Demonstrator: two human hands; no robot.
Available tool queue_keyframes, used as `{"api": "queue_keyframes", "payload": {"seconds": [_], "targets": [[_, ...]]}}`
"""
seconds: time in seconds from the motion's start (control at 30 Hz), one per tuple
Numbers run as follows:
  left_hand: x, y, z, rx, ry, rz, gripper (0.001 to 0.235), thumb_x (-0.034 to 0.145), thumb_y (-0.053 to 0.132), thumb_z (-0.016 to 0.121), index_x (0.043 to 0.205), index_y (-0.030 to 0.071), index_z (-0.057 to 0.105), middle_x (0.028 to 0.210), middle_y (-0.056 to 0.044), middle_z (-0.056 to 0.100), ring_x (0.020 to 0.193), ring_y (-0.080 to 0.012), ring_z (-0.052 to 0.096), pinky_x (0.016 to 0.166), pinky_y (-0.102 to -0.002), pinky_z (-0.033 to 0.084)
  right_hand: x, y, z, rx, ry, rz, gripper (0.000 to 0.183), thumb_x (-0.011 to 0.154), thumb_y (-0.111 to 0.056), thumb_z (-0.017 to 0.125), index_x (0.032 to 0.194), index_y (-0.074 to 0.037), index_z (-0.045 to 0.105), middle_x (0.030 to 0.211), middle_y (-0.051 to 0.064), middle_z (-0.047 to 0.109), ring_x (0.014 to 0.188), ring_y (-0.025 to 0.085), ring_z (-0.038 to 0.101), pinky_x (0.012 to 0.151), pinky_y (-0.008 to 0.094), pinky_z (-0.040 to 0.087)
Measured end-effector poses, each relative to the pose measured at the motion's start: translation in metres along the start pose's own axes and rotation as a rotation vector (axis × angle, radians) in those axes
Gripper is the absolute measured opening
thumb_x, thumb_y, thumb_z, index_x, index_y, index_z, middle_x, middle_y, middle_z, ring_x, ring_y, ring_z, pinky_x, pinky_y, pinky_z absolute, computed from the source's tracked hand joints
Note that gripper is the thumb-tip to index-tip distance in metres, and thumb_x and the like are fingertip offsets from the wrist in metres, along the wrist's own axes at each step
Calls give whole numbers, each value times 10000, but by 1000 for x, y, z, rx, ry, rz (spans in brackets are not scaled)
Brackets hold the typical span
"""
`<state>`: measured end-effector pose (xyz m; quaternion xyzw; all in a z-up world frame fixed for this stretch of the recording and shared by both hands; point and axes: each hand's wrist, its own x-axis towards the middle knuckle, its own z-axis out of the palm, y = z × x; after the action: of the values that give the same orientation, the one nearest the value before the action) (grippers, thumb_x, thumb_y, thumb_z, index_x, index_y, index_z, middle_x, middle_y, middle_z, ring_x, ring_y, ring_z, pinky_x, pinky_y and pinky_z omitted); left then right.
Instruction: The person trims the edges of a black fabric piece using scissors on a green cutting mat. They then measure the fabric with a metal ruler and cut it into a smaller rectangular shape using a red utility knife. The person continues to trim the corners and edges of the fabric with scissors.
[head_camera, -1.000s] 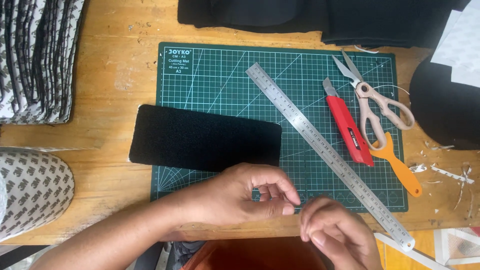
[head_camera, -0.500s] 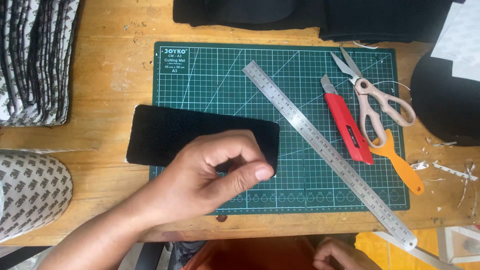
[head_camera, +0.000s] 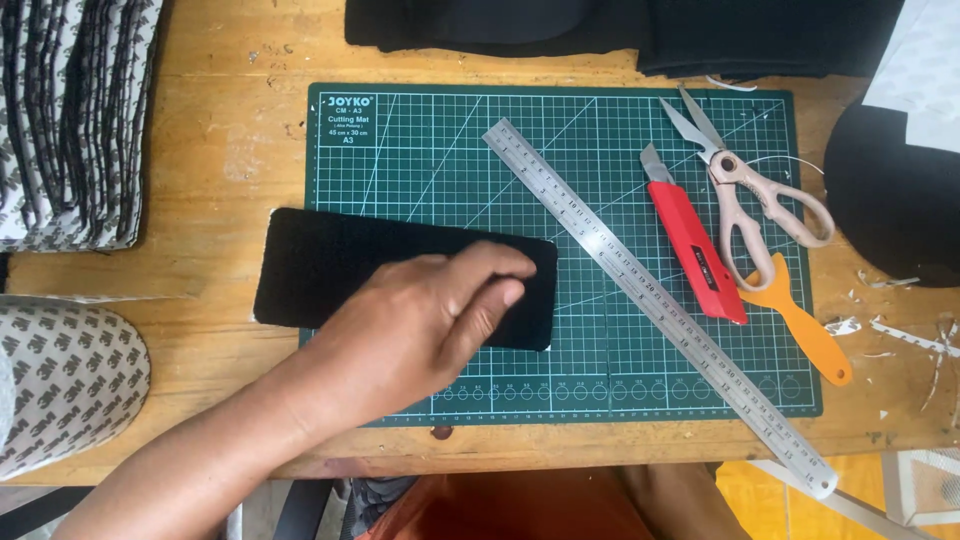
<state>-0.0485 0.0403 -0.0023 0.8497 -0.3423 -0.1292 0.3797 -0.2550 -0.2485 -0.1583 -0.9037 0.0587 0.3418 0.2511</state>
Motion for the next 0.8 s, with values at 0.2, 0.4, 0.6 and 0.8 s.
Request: {"api": "queue_keyframes", "payload": {"seconds": [0.2, 0.4, 0.6, 0.8], "targets": [[3, 59, 24, -212, -756, 85, 652, 862, 438, 640, 1442, 187, 480, 1031, -72, 603, 964, -227, 561, 854, -390, 507, -22, -6, -19, 70, -84, -355, 449, 954, -252, 653, 1402, -277, 646, 1454, 58, 635, 1345, 282, 558, 1109, 494, 375], [1, 53, 86, -68, -613, 490, 252, 1048, 290, 424, 1088, 67, 533, 972, -106, 575, 889, -273, 580, 806, -428, 463, 25, 259, 206, -172, 100, 89, 421, 798, -686, 596, 909, -291, 693, 871, -59, 590, 843, 62, 633, 824, 297, 467], [9, 61, 73, 13, -854, 363, 234, 1068, 244, 488, 1022, 28, 566, 656, -129, 638, 623, -348, 652, 573, -494, 510, -37, 3, -41, -124, -639, 337, 438, 913, -715, 418, 1323, -614, 537, 1324, -320, 694, 1242, -49, 668, 1069, 204, 511], [-6, 34, 68, 25, -33, 599, 519, 1058, 423, 444, 765, 63, 676, 808, -95, 585, 842, -273, 552, 962, -510, 422, -68, 21, -70, 167, -87, -431, 478, 921, -637, 592, 1303, -380, 719, 954, -108, 721, 755, 40, 759, 663, 228, 563]]}}
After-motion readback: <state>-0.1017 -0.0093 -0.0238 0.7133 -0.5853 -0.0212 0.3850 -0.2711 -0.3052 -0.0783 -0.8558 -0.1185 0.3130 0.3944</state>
